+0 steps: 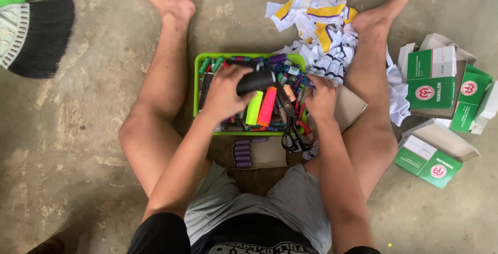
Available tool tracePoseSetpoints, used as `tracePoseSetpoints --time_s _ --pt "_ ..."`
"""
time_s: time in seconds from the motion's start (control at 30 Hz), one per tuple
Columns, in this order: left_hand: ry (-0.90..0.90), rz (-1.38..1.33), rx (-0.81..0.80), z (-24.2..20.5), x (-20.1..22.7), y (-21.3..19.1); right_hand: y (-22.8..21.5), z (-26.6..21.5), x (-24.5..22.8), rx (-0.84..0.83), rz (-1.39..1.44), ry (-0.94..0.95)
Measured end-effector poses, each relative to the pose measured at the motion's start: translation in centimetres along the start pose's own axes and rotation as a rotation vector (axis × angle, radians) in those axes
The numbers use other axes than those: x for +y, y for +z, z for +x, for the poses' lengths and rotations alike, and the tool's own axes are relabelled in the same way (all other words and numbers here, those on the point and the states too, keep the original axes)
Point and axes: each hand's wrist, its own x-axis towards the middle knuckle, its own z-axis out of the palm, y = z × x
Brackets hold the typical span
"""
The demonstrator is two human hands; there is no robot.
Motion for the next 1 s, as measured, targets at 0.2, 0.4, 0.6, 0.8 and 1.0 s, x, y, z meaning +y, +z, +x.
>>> tracePoseSetpoints --time_s 0.2,0.4,0.6,0.8,1.0 --pt "-0.169 0.070 0.188 -2.7 3.0 1.0 -2.6 -0.1 -3.7 0.356 0.270 0.020" --pt "-0.414 0.255 0.033 -6.1 1.6 3.5 -3.1 -2.9 -8.2 0.116 0.762 0.101" --pt "-0.367 0.342 0.057 -6.7 2.5 3.5 -1.7 -4.4 -8.4 -0.009 0.469 -0.095" --pt "-0.107 0.249 0.193 -4.4 -0.4 5.6 -2.1 -3.8 -8.0 0.138 0.203 -0.071" --pt "-0.030 0.191 0.062 0.5 -5.3 7.1 -1.0 -4.4 -8.1 0.104 0.196 -0.099"
